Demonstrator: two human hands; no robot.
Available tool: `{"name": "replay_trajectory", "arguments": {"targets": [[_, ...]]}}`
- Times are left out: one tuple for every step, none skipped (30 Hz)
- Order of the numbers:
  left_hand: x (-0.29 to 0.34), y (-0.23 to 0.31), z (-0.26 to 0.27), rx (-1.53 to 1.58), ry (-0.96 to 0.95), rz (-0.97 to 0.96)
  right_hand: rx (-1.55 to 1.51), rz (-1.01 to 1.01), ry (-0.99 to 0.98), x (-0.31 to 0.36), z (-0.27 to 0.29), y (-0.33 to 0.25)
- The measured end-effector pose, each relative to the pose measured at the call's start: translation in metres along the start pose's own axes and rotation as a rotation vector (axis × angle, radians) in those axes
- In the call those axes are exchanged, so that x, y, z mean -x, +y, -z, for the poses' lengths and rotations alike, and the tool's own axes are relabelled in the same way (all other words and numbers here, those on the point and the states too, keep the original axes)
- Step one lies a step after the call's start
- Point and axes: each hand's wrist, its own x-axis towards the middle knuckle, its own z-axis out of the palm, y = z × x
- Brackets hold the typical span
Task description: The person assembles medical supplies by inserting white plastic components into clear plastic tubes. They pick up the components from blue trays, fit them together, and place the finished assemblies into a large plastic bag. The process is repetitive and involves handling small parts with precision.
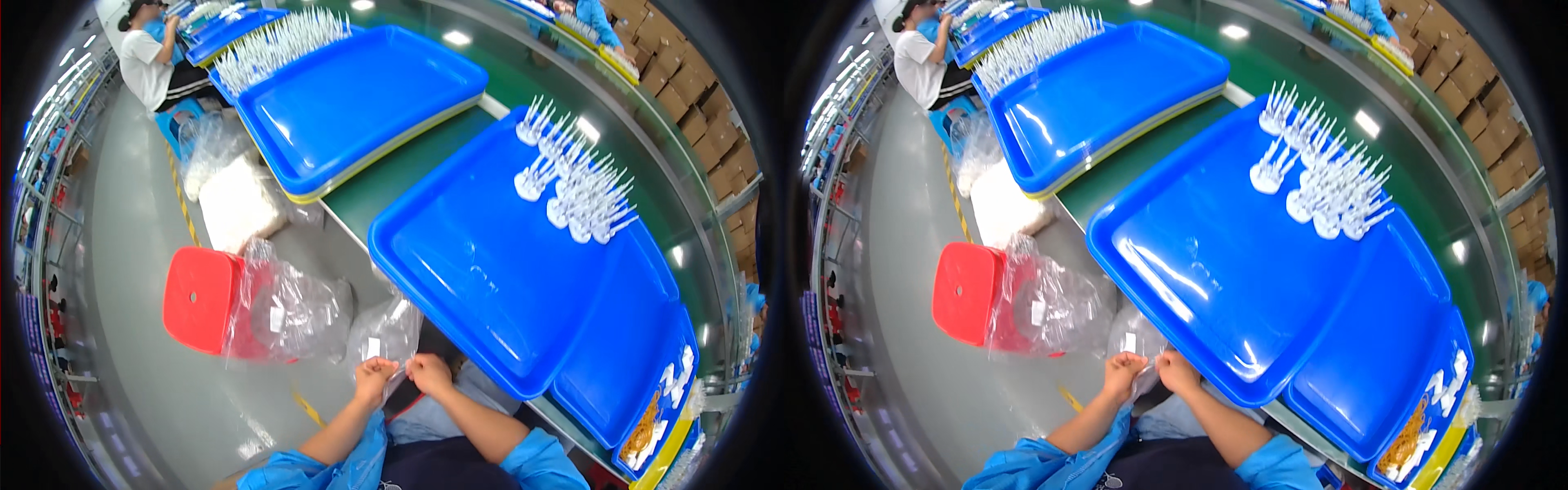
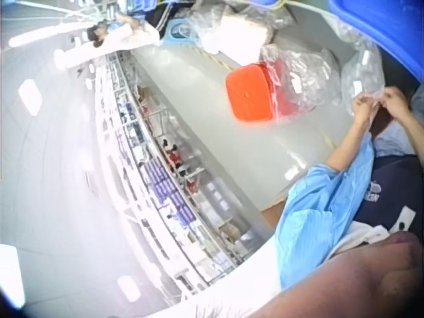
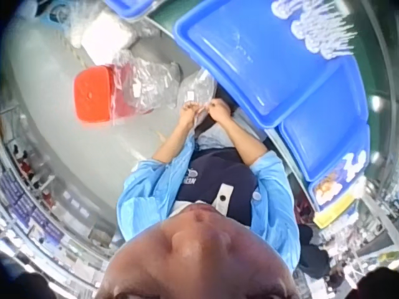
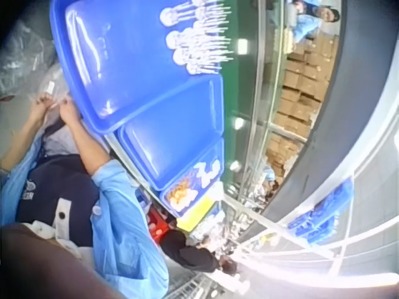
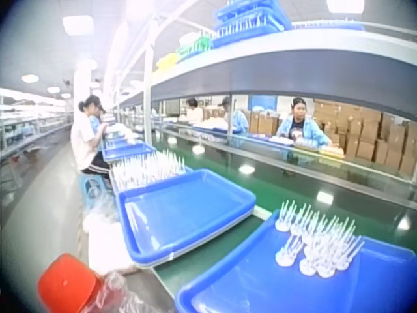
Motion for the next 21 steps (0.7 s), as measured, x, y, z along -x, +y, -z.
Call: {"name": "replay_trajectory", "arguments": {"targets": [[-0.003,0.0,-0.003,-0.019,0.034,-0.057,0.074,-0.02,0.028,0.006,0.01,-0.018],[-0.004,-0.001,-0.006,-0.037,0.071,-0.106,0.148,-0.047,0.054,0.011,0.014,-0.03],[-0.003,-0.002,-0.01,-0.057,0.105,-0.145,0.15,-0.053,0.092,0.01,0.011,-0.026],[-0.003,-0.002,-0.014,-0.034,0.124,-0.154,0.157,-0.045,0.107,0.009,0.009,-0.022],[-0.003,-0.001,-0.019,-0.011,0.143,-0.162,0.165,-0.039,0.123,0.007,0.008,-0.02],[0.0,-0.001,-0.02,0.009,0.169,-0.169,0.169,-0.033,0.133,0.008,0.007,-0.019],[-0.005,-0.003,-0.019,0.004,0.253,-0.223,0.189,-0.034,0.178,0.008,0.006,-0.015],[-0.017,-0.008,-0.016,0.0,0.337,-0.277,0.208,-0.037,0.223,0.006,0.006,-0.011],[-0.028,-0.012,-0.012,-0.009,0.419,-0.331,0.226,-0.043,0.268,0.005,0.006,-0.009],[-0.039,-0.006,0.003,-0.018,0.405,-0.361,0.053,-0.143,0.19,0.008,0.02,-0.018],[-0.046,0.006,0.02,-0.028,0.393,-0.387,0.087,-0.047,0.246,0.005,0.015,-0.009],[-0.046,0.019,0.034,-0.095,0.324,-0.382,0.137,0.052,0.286,0.002,0.008,0.004],[-0.043,0.029,0.046,-0.167,0.25,-0.365,0.162,0.114,0.269,0.003,0.006,0.008],[-0.042,0.039,0.049,-0.222,0.192,-0.369,0.171,0.155,0.259,0.004,0.008,0.006],[-0.035,0.044,0.05,-0.277,0.135,-0.371,0.108,0.144,0.243,0.004,0.01,0.003],[-0.015,0.041,0.042,-0.473,0.091,-0.476,0.044,0.128,0.235,0.004,0.012,0.002],[0.008,0.043,0.025,-0.661,0.039,-0.593,-0.109,0.06,0.166,0.01,0.018,-0.005],[0.015,0.037,0.021,-0.761,0.034,-0.668,-0.264,0.007,0.11,0.012,0.024,-0.014],[0.02,0.032,0.016,-0.856,0.039,-0.743,-0.323,-0.003,0.086,0.011,0.025,-0.017],[0.018,0.014,0.021,-0.868,0.1,-0.757,-0.238,0.002,0.042,0.015,0.028,-0.02],[0.017,0.013,0.022,-0.903,0.094,-0.698,-0.152,0.011,-0.004,0.018,0.031,-0.024]]}}
